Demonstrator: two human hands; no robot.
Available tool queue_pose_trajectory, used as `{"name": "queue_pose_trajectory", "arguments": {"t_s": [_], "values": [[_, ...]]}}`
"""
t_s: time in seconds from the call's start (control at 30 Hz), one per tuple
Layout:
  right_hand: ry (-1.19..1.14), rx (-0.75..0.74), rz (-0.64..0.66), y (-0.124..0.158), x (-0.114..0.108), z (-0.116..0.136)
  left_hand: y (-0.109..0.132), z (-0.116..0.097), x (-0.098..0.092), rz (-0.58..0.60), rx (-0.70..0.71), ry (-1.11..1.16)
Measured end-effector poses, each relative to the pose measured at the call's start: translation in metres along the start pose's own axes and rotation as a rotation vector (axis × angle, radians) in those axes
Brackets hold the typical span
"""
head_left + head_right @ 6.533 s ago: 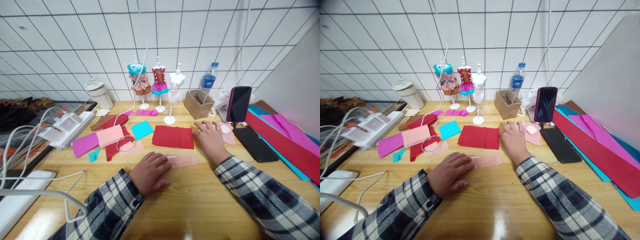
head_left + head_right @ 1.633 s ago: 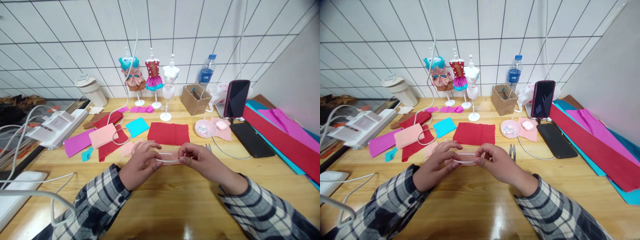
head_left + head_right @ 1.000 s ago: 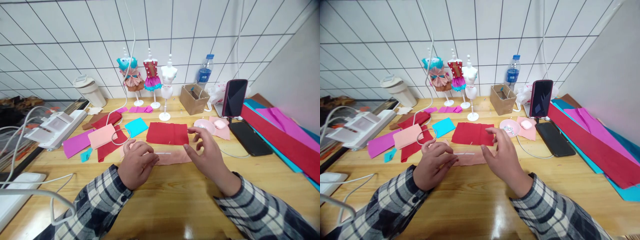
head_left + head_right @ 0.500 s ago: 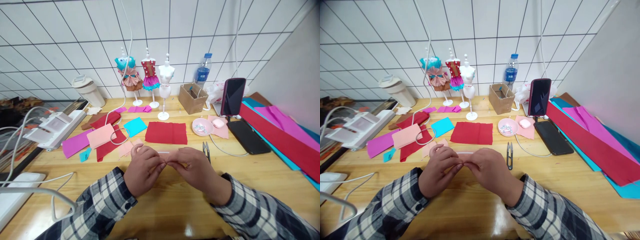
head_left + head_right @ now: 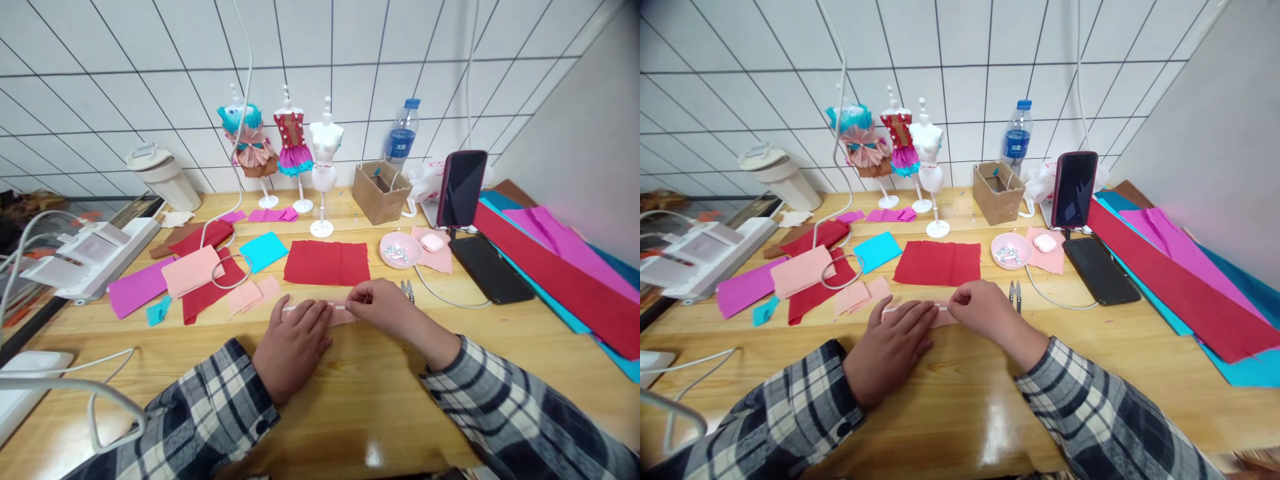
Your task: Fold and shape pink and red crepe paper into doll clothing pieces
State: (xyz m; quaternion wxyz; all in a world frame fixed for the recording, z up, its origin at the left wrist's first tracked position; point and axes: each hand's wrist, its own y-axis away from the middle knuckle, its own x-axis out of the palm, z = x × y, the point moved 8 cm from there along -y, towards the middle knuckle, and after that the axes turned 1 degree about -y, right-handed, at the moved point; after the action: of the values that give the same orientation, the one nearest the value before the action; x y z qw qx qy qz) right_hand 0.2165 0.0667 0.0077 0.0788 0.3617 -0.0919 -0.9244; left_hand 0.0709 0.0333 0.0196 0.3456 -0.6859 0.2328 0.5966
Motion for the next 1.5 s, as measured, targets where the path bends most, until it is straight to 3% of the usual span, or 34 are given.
{"name": "queue_pose_trajectory", "arguments": {"t_s": [0.27, 0.43, 0.67, 1.07, 1.5], "values": [[-0.018, 0.019, 0.033, -0.014, 0.008, -0.004, 0.001, -0.001, 0.002, 0.028, -0.003, 0.028], [0.117, 0.012, 0.055, -0.018, 0.006, -0.003, 0.001, -0.002, 0.006, 0.067, 0.019, 0.027], [0.279, 0.078, 0.022, -0.016, 0.000, 0.002, 0.001, -0.001, 0.003, 0.045, 0.000, 0.013], [0.429, 0.066, 0.003, -0.017, 0.001, 0.007, 0.003, -0.002, 0.000, 0.005, 0.001, -0.017], [0.438, 0.052, -0.011, -0.017, 0.001, 0.005, 0.002, -0.001, 0.000, 0.013, 0.028, 0.001]]}}
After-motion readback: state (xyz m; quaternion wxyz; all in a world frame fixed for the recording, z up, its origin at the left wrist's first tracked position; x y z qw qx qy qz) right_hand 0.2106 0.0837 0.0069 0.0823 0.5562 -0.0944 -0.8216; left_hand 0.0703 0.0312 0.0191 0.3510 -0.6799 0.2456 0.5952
